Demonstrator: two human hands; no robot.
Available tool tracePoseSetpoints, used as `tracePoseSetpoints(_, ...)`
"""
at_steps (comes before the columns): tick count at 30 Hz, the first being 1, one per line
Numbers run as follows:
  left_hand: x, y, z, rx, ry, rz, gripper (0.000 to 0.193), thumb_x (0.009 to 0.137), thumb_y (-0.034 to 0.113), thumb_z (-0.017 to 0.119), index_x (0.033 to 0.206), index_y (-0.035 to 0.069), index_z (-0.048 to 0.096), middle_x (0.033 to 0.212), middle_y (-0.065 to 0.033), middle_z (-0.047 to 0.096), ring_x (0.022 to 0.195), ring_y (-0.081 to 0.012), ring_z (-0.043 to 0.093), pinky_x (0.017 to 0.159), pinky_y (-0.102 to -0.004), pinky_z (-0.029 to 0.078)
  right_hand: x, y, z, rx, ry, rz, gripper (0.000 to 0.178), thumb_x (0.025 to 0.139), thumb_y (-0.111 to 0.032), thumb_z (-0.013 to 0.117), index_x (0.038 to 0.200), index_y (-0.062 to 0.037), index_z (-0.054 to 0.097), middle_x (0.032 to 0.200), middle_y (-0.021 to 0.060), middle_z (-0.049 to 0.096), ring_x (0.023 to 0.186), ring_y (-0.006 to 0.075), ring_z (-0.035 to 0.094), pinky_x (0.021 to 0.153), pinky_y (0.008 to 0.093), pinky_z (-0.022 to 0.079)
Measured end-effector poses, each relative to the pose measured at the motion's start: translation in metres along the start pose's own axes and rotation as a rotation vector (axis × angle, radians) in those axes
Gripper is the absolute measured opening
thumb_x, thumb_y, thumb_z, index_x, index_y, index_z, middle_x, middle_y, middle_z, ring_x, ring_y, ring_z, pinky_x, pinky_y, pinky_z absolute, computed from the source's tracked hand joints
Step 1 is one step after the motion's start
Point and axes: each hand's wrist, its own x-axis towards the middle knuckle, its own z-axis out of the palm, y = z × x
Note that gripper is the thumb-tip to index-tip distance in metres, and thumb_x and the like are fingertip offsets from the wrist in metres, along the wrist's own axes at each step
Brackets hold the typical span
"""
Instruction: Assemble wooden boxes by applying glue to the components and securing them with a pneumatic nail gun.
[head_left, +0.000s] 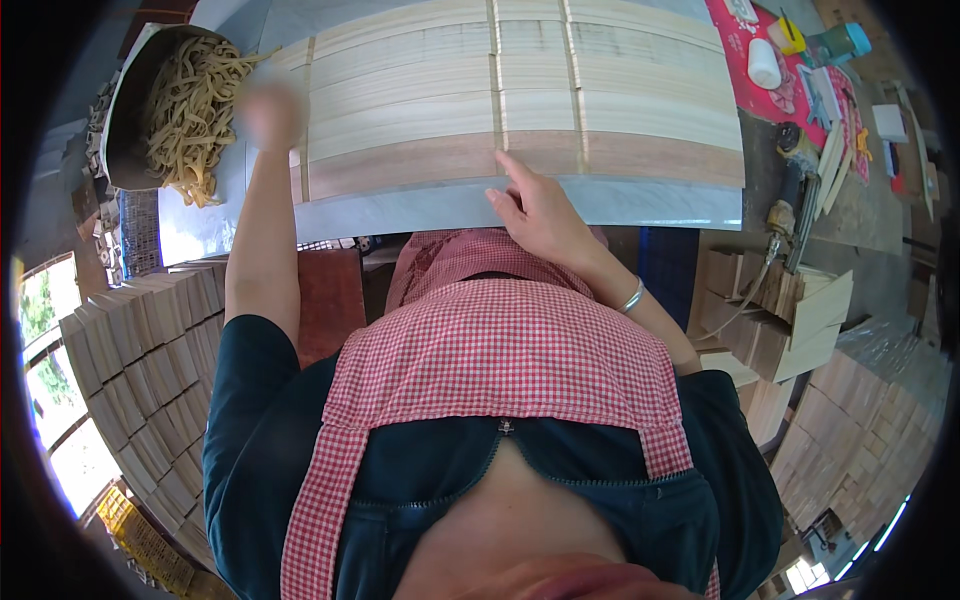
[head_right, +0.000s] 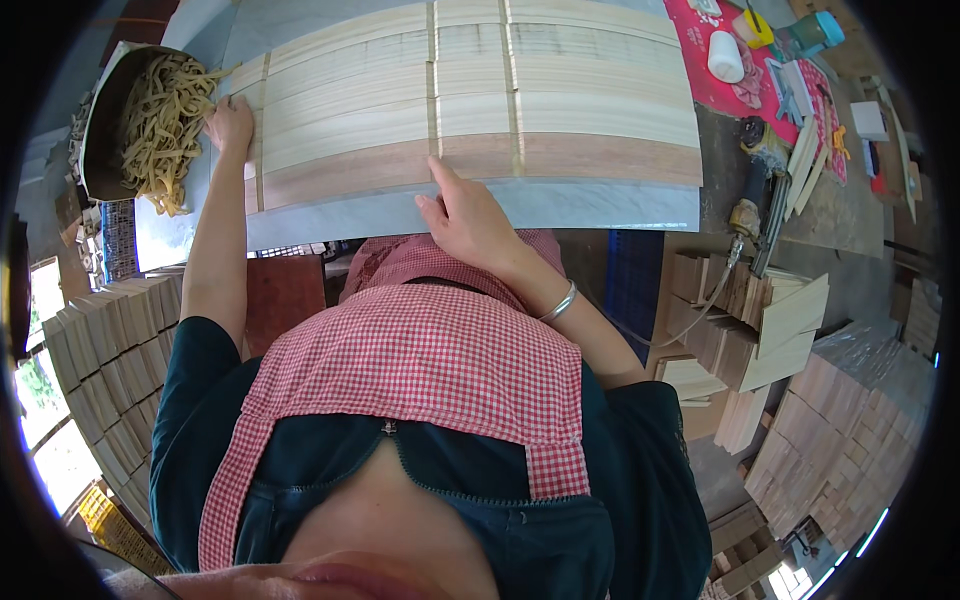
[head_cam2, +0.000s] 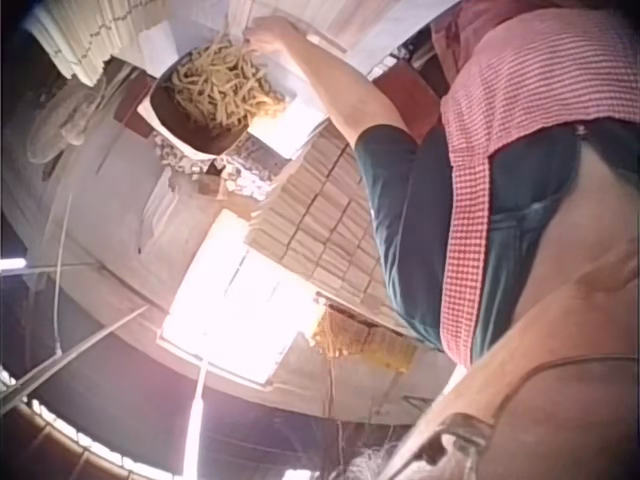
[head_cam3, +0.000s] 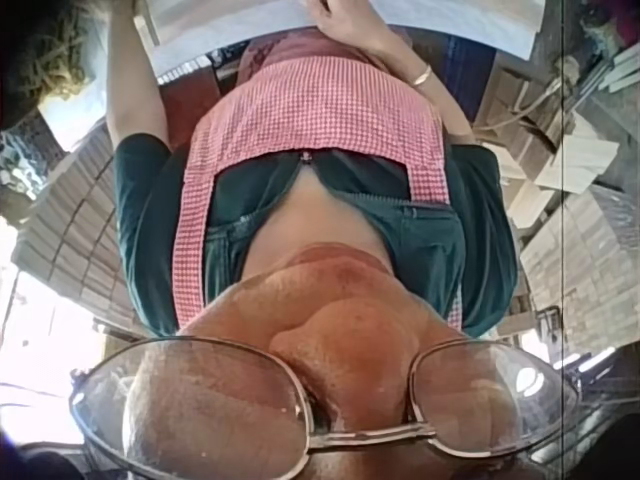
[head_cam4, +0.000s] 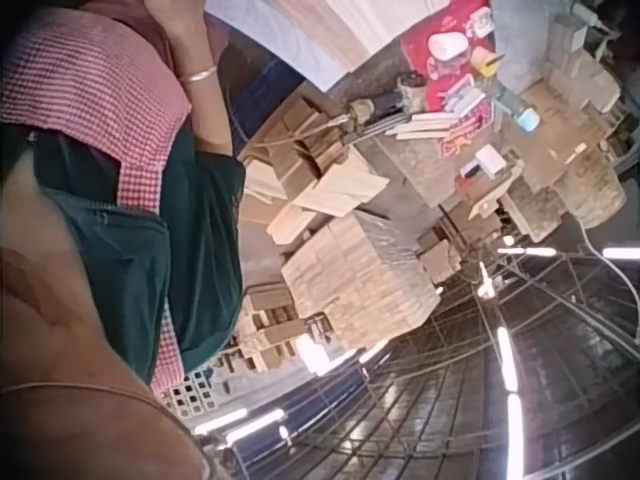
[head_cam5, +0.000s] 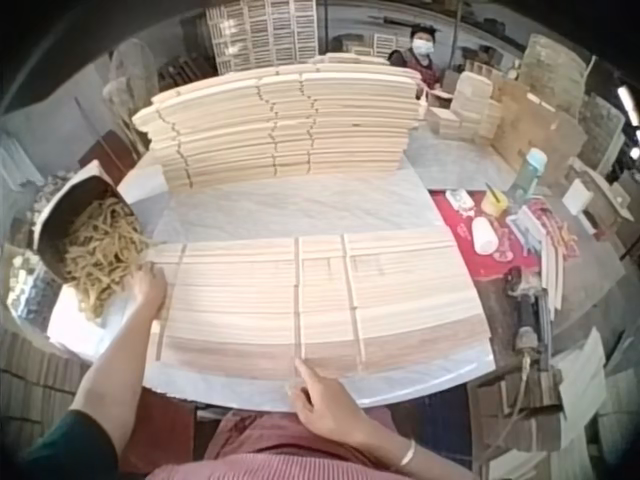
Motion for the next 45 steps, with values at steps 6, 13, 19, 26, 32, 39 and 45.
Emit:
tracePoseSetpoints(6, 0.002, -0.003, 0.004, 0.012, 0.006, 0.003, 0.051, 0.095, 0.041, 0.049, 0.134, 0.011, 0.063, 0.139, -0.0220, 0.053, 0.121, -0.0419, 0.048, 0.106, -0.0465, 0.039, 0.001, -0.001, 0.003, -0.010, -0.026, -0.003, 0.055, 0.097, -0.015, 0.057, 0.140, 0.0151, 0.041, 0.074, 0.0153, 0.066, 0.059, 0.0236, 0.059, 0.057, 0.0325, 0.047)
tracePoseSetpoints(13, 0.005, -0.006, 0.007, 0.008, 0.024, 0.028, 0.047, 0.095, 0.037, 0.051, 0.131, 0.010, 0.065, 0.135, -0.0213, 0.054, 0.117, -0.0409, 0.048, 0.102, -0.0476, 0.042, 0.001, -0.003, 0.007, -0.012, -0.062, 0.014, 0.056, 0.100, -0.017, 0.056, 0.145, 0.0119, 0.039, 0.073, 0.0107, 0.064, 0.058, 0.0182, 0.055, 0.057, 0.0293, 0.045)
tracePoseSetpoints(19, -0.002, -0.001, 0.001, 0.019, 0.035, 0.021, 0.047, 0.095, 0.036, 0.050, 0.131, 0.010, 0.064, 0.134, -0.0217, 0.054, 0.116, -0.0409, 0.049, 0.101, -0.0477, 0.042, 0.032, -0.005, -0.002, 0.091, 0.086, -0.072, 0.060, 0.101, -0.017, 0.052, 0.150, 0.0105, 0.031, 0.073, 0.0103, 0.064, 0.060, 0.0169, 0.057, 0.058, 0.0282, 0.046)
tracePoseSetpoints(26, 0.003, -0.001, 0.002, 0.056, -0.006, 0.026, 0.053, 0.096, 0.041, 0.047, 0.135, 0.009, 0.062, 0.135, -0.0225, 0.057, 0.120, -0.0408, 0.049, 0.104, -0.0463, 0.039, 0.120, -0.018, -0.032, 0.195, 0.125, 0.082, 0.060, 0.096, -0.009, 0.043, 0.149, 0.0127, 0.026, 0.077, 0.0140, 0.066, 0.062, 0.0188, 0.061, 0.059, 0.0297, 0.048)
tracePoseSetpoints(32, 0.000, 0.000, 0.000, 0.033, -0.015, 0.002, 0.051, 0.096, 0.040, 0.048, 0.135, 0.009, 0.062, 0.137, -0.0220, 0.054, 0.120, -0.0414, 0.049, 0.103, -0.0469, 0.040, 0.134, -0.015, -0.035, 0.249, 0.107, 0.115, 0.052, 0.093, -0.006, 0.040, 0.137, 0.0216, 0.032, 0.083, 0.0205, 0.067, 0.064, 0.0238, 0.069, 0.064, 0.0338, 0.055)
tracePoseSetpoints(39, -0.008, 0.007, -0.004, -0.011, 0.015, 0.013, 0.044, 0.095, 0.032, 0.049, 0.130, 0.009, 0.064, 0.132, -0.0232, 0.056, 0.115, -0.0418, 0.049, 0.102, -0.0473, 0.041, 0.137, -0.017, -0.037, 0.234, 0.081, 0.105, 0.055, 0.094, -0.007, 0.042, 0.138, 0.0240, 0.028, 0.080, 0.0202, 0.066, 0.066, 0.0230, 0.070, 0.063, 0.0325, 0.055)
tracePoseSetpoints(45, -0.007, 0.001, 0.000, 0.003, 0.040, 0.031, 0.044, 0.096, 0.032, 0.050, 0.130, 0.008, 0.064, 0.132, -0.0233, 0.056, 0.115, -0.0418, 0.049, 0.103, -0.0470, 0.040, 0.123, -0.021, -0.034, 0.205, 0.121, 0.153, 0.051, 0.095, -0.009, 0.048, 0.136, 0.0205, 0.041, 0.080, 0.0172, 0.067, 0.064, 0.0206, 0.067, 0.060, 0.0291, 0.053)
